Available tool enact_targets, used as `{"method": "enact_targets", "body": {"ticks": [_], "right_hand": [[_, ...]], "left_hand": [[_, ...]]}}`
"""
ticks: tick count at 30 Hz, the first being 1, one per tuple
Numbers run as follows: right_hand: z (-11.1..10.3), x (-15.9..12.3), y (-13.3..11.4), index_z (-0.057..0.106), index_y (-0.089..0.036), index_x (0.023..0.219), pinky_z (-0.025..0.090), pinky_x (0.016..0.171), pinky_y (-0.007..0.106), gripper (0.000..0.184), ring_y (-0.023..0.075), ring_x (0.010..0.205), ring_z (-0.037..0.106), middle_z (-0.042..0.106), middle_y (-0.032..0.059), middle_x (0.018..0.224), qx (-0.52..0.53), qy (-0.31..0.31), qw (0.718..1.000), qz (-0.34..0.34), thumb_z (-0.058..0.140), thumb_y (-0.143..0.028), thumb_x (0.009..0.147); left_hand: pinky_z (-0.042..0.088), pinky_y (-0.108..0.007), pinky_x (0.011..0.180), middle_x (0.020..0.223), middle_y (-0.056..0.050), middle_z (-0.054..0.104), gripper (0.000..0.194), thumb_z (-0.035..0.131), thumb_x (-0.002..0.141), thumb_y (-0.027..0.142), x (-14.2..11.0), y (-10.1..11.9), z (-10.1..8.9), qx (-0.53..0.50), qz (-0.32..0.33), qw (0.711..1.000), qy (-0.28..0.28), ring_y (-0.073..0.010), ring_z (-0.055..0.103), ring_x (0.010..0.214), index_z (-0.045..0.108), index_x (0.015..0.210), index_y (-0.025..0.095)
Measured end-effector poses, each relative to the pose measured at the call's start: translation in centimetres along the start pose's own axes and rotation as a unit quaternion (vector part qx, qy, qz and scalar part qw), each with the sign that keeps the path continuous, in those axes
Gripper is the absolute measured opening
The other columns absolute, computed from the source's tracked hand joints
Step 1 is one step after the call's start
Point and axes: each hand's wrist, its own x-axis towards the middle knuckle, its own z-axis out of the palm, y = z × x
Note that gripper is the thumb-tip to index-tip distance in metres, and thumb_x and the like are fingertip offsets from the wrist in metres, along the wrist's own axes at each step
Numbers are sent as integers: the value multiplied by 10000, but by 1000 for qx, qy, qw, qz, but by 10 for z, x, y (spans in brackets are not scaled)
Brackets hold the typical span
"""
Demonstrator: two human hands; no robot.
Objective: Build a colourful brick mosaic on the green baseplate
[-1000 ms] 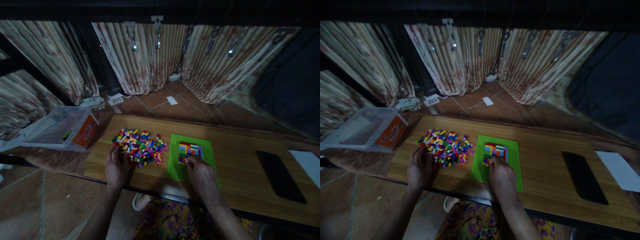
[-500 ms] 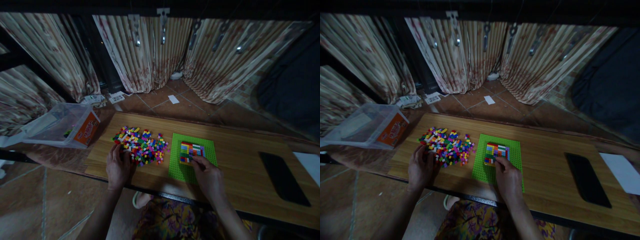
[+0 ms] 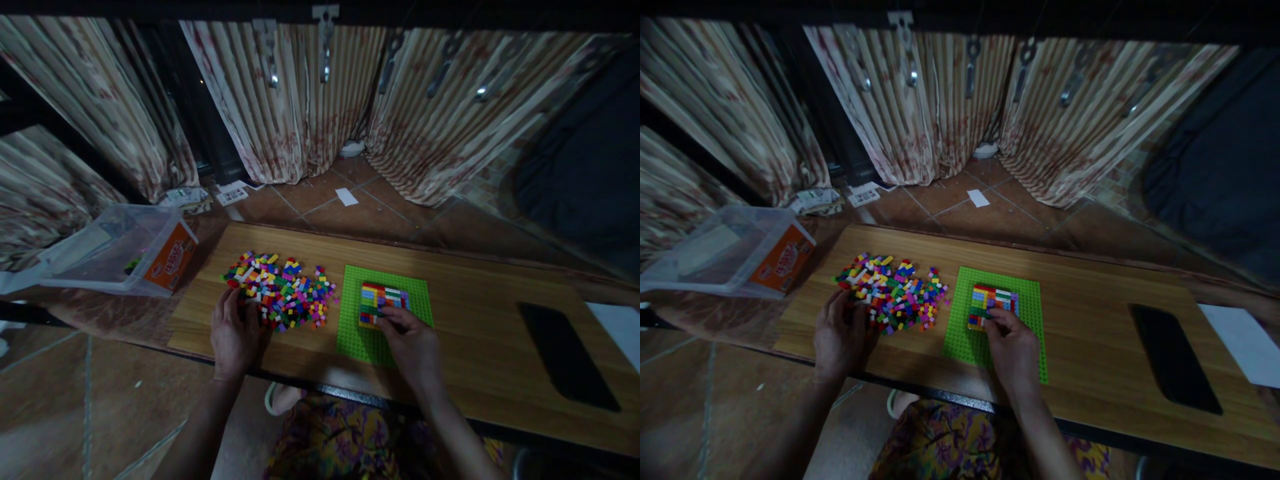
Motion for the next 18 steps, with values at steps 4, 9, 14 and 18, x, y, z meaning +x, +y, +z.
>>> {"method": "enact_targets", "body": {"ticks": [4, 9, 14, 18], "right_hand": [[0, 0, 0, 691, -187, 917, 506, 698, 358, 291, 240, 732, 696, 746, 77, 808, -12, 1, 1000, 6, 623, -409, 743], [2, 0, 0, 683, -187, 944, 499, 693, 344, 299, 230, 721, 692, 745, 67, 795, -10, -2, 1000, 1, 610, -406, 754], [0, 1, -2, 676, -192, 979, 487, 696, 336, 286, 221, 725, 687, 743, 53, 795, -38, -13, 999, -16, 595, -378, 777], [0, -4, 1, 676, -180, 988, 485, 671, 334, 307, 232, 730, 682, 741, 73, 824, -67, 10, 997, -32, 588, -399, 791]], "left_hand": [[410, -429, 1016, 1295, -144, 527, 439, 525, 859, 358, 0, 0, 0, 3, 1, 1000, -3, -289, 480, 1215, 512, 1248, 155], [409, -432, 1014, 1293, -139, 529, 436, 529, 858, 361, 0, -1, 0, 2, 0, 1000, -5, -291, 480, 1210, 513, 1246, 165], [421, -433, 997, 1293, -137, 532, 429, 526, 858, 354, 0, -1, 1, 2, 3, 1000, 1, -297, 490, 1197, 512, 1245, 169], [429, -443, 990, 1282, -147, 538, 398, 485, 876, 324, -1, -1, 0, -4, 6, 1000, 2, -296, 503, 1179, 518, 1234, 153]]}}
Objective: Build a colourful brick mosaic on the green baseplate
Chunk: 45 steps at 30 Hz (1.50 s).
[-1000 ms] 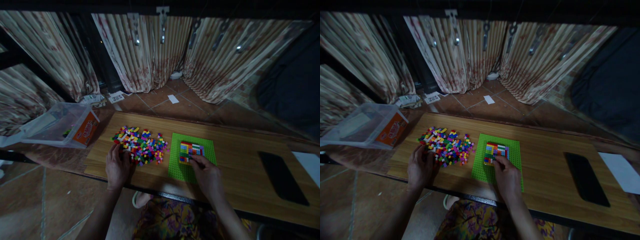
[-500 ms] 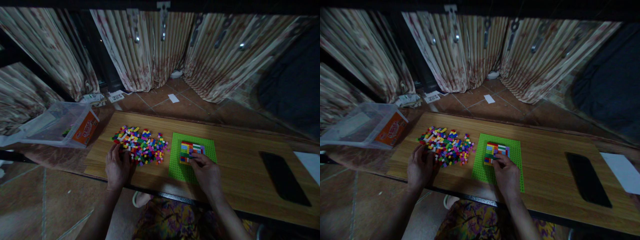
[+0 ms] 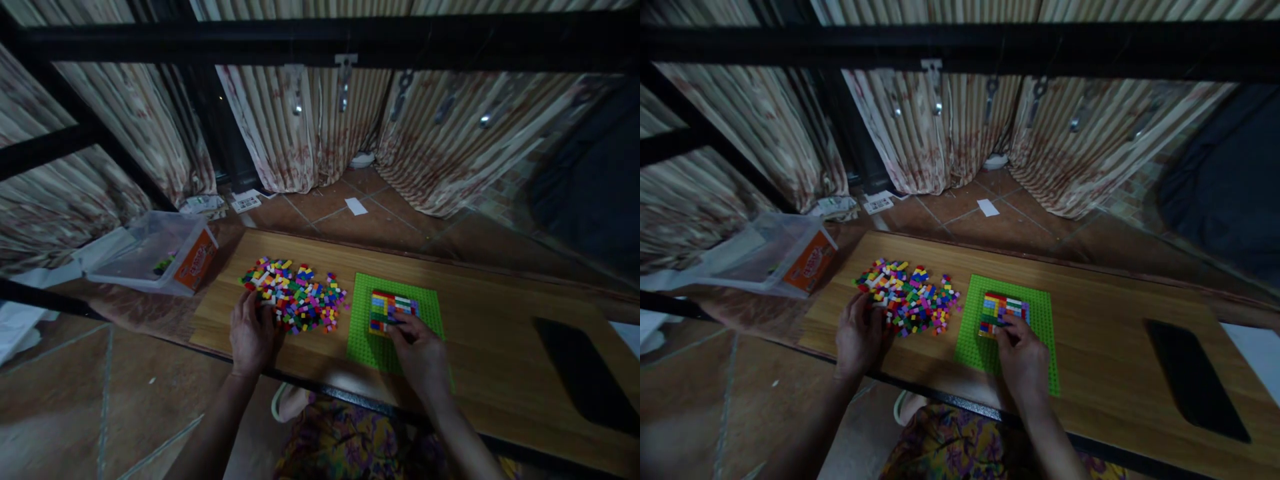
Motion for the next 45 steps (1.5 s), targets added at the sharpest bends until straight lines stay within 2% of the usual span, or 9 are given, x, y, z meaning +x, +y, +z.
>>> {"method": "enact_targets", "body": {"ticks": [4, 8, 13, 21, 28, 32, 36, 41, 45], "right_hand": [[8, -14, -12, 686, -185, 949, 490, 724, 327, 284, 223, 813, 672, 726, 88, 927, 11, 36, 997, -72, 538, -403, 847], [27, -22, -41, 684, -219, 926, 475, 776, 311, 216, 197, 872, 635, 694, 50, 924, 14, -70, 976, -205, 491, -311, 893], [64, -21, -68, 679, -226, 974, 463, 831, 320, 186, 203, 920, 598, 657, 48, 952, -5, -141, 951, -276, 520, -235, 878], [93, -28, -83, 691, -226, 897, 450, 846, 362, 104, 246, 943, 567, 631, 64, 942, -83, -124, 947, -285, 638, -257, 813], [97, -25, -74, 666, -231, 817, 454, 777, 327, 49, 211, 886, 572, 621, 41, 908, -6, -125, 960, -252, 620, -247, 822], [89, -24, -70, 662, -218, 825, 453, 769, 316, 113, 196, 872, 576, 622, 44, 900, 97, -130, 966, -203, 592, -306, 837], [72, -23, -70, 657, -201, 819, 444, 669, 283, 205, 164, 731, 568, 624, 22, 787, 267, -166, 948, -53, 620, -402, 799], [46, -20, -71, 636, -190, 708, 348, 505, 219, 301, 101, 547, 464, 542, -32, 582, 482, -230, 829, 165, 747, -464, 659], [33, -23, -72, 639, -190, 691, 356, 519, 202, 267, 88, 569, 477, 536, -40, 595, 565, -263, 741, 250, 804, -388, 622]], "left_hand": [[437, -445, 983, 1262, -146, 549, 383, 462, 886, 299, -1, -2, 1, -5, 6, 1000, 5, -289, 513, 1169, 516, 1236, 153], [441, -449, 977, 1230, -143, 566, 364, 450, 892, 278, -3, -5, 3, -14, 21, 1000, 12, -281, 526, 1147, 520, 1226, 152], [449, -448, 967, 1205, -136, 575, 336, 450, 894, 264, -5, -10, 6, -21, 37, 999, 22, -275, 539, 1128, 536, 1202, 159], [461, -438, 955, 1182, -134, 588, 318, 465, 889, 250, -6, -12, 6, -26, 47, 998, 31, -268, 543, 1128, 550, 1184, 169], [460, -432, 956, 1187, -137, 586, 336, 457, 894, 264, -5, -9, 3, -27, 33, 999, 21, -263, 549, 1117, 537, 1203, 159], [459, -423, 959, 1198, -128, 584, 335, 456, 898, 279, -4, -8, 2, -32, 27, 999, 17, -260, 543, 1136, 537, 1205, 172], [453, -425, 966, 1235, -132, 568, 323, 477, 895, 287, -3, -6, -4, -43, 29, 998, 28, -257, 535, 1147, 552, 1188, 174], [402, -442, 1028, 1285, -117, 551, 335, 524, 880, 260, -12, 21, -21, -110, 110, 987, 34, -248, 500, 1208, 545, 1208, 195], [439, -381, 1010, 1275, -75, 579, 358, 519, 893, 277, -28, 68, -25, -268, 98, 948, -140, -220, 524, 1202, 538, 1249, 236]]}}
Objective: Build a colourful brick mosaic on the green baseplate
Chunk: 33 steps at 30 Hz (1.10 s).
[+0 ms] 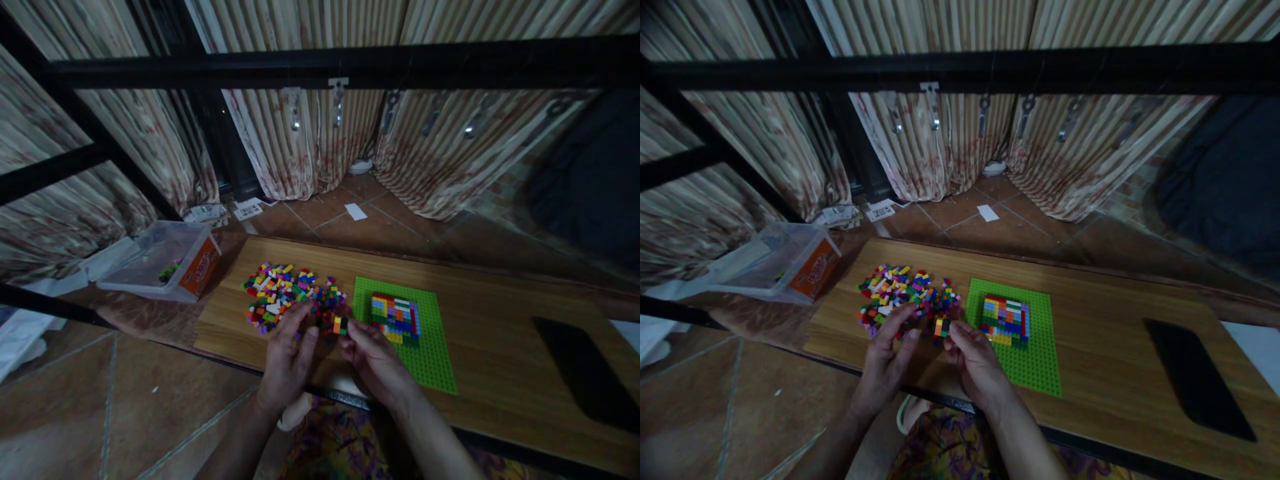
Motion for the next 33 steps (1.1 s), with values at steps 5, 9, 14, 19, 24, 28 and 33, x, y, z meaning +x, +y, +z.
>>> {"method": "enact_targets", "body": {"ticks": [5, 9, 14, 19, 24, 28, 33], "right_hand": [[-3, -2, 5, 681, -193, 743, 331, 481, 189, 269, 73, 530, 449, 548, -46, 586, -1, 28, 1000, -15, 805, -396, 618], [-9, 1, 8, 699, -200, 791, 393, 519, 217, 278, 99, 557, 509, 612, -29, 618, -128, 58, 985, -96, 752, -440, 663], [-13, 4, 7, 719, -220, 835, 505, 700, 309, 262, 171, 735, 632, 707, 12, 773, -207, 90, 960, -168, 754, -390, 639], [-14, 8, 9, 733, -218, 801, 513, 631, 313, 239, 171, 650, 630, 714, 16, 719, -209, 86, 962, -156, 754, -387, 633], [-13, 7, 13, 738, -201, 769, 443, 502, 247, 262, 119, 534, 550, 683, -2, 638, -124, 101, 981, -112, 795, -380, 586], [-12, 7, 16, 741, -185, 749, 440, 511, 234, 255, 101, 530, 529, 642, -13, 590, -58, 91, 990, -93, 807, -370, 586], [-16, 3, 10, 739, -214, 819, 486, 556, 272, 277, 126, 581, 581, 699, 12, 727, -100, 108, 980, -136, 797, -362, 591]], "left_hand": [[515, -318, 865, 1056, -63, 684, 298, 563, 867, 318, 1, 19, 34, -221, -132, 965, -55, -191, 641, 968, 624, 1136, 207], [514, -306, 811, 955, -65, 695, 252, 627, 812, 319, 3, 6, 46, -237, -176, 955, -35, -193, 642, 897, 669, 1016, 177], [498, -265, 730, 849, -29, 668, 217, 643, 799, 324, 2, 0, 49, -254, -185, 947, -62, -154, 617, 786, 662, 957, 177], [475, -230, 637, 719, 8, 624, 197, 647, 789, 340, 5, 5, 50, -279, -202, 936, -71, -122, 578, 657, 640, 887, 169], [482, -230, 648, 765, -9, 651, 178, 624, 808, 332, 6, 4, 51, -262, -178, 946, -67, -130, 596, 689, 651, 874, 170], [499, -238, 601, 754, -14, 659, 203, 601, 818, 351, 6, 3, 53, -275, -202, 938, -64, -131, 604, 633, 649, 899, 170], [519, -268, 640, 807, -39, 676, 213, 556, 855, 347, 8, 0, 49, -196, -156, 966, -67, -160, 638, 700, 640, 953, 178]]}}
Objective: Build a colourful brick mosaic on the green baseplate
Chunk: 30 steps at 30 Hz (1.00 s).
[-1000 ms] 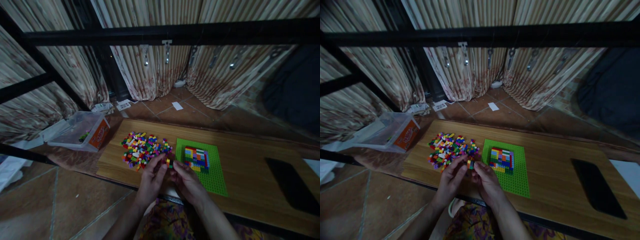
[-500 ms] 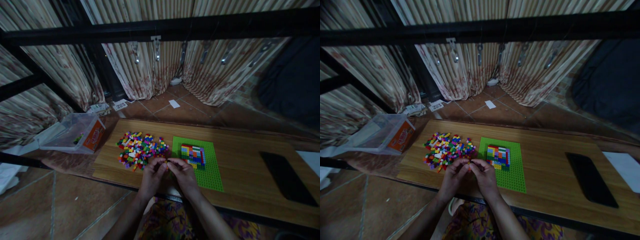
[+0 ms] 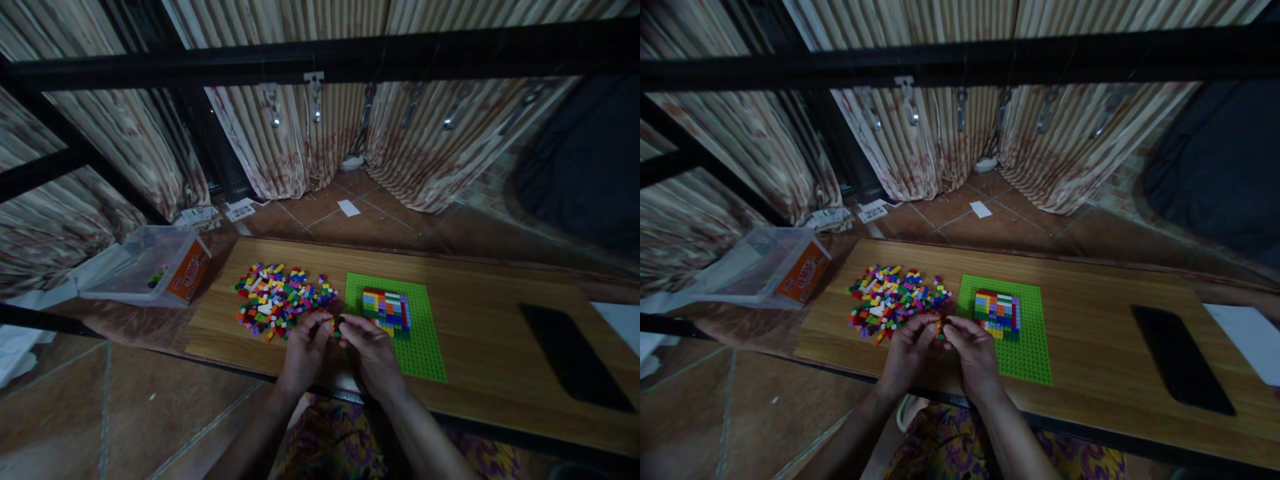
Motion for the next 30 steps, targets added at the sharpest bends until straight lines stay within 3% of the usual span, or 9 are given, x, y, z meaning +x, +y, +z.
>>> {"method": "enact_targets", "body": {"ticks": [3, 6, 9, 12, 18, 22, 26, 30], "right_hand": [[-21, -1, -6, 735, -235, 839, 520, 656, 314, 244, 165, 695, 631, 709, 15, 779, -119, 22, 988, -95, 768, -354, 628], [-50, 0, -10, 728, -231, 886, 523, 750, 351, 230, 190, 798, 650, 717, 38, 873, -232, 54, 959, -155, 720, -362, 697], [-74, 2, -13, 716, -222, 920, 516, 789, 369, 234, 207, 863, 654, 713, 59, 957, -312, 78, 929, -186, 683, -371, 743], [-85, 1, -16, 710, -222, 939, 513, 798, 370, 230, 214, 884, 656, 706, 66, 984, -381, 73, 898, -210, 644, -374, 779], [-82, -5, -17, 695, -229, 993, 510, 819, 374, 232, 219, 894, 662, 696, 64, 999, -473, 47, 850, -226, 582, -351, 832], [-73, -14, -10, 681, -236, 1007, 524, 794, 345, 207, 204, 889, 663, 692, 51, 991, -489, 6, 838, -240, 548, -284, 856], [-50, -19, 3, 673, -228, 994, 529, 787, 323, 214, 194, 881, 650, 678, 52, 940, -501, -70, 825, -251, 505, -191, 866], [-22, -14, 13, 666, -211, 1045, 523, 811, 354, 297, 214, 904, 635, 669, 68, 935, -540, -100, 797, -252, 474, -102, 847]], "left_hand": [[515, -295, 750, 906, -60, 680, 162, 539, 871, 294, 0, 0, -9, 155, 96, 983, -19, -188, 640, 854, 653, 941, 202], [510, -295, 757, 906, -60, 659, 164, 489, 894, 237, 0, -2, -13, 272, 164, 947, -47, -183, 631, 856, 648, 931, 216], [514, -284, 741, 916, -57, 640, 188, 454, 911, 217, 0, -7, -13, 326, 193, 924, -49, -177, 624, 852, 633, 970, 220], [521, -294, 764, 946, -57, 636, 183, 472, 904, 212, 1, -12, -12, 340, 206, 916, -44, -182, 621, 878, 614, 1019, 218], [530, -323, 849, 1042, -68, 623, 242, 542, 874, 219, 1, -14, -15, 330, 229, 915, -35, -193, 608, 966, 577, 1113, 219], [510, -341, 925, 1123, -79, 591, 297, 563, 871, 234, -9, -14, -21, 331, 251, 909, 16, -205, 571, 1069, 552, 1168, 224], [505, -385, 931, 1153, -103, 567, 348, 567, 867, 221, -13, -17, -25, 345, 280, 891, 97, -227, 553, 1094, 521, 1211, 206], [509, -399, 906, 1124, -110, 575, 332, 558, 869, 210, 1, -20, -21, 360, 304, 873, 125, -228, 563, 1045, 532, 1198, 186]]}}
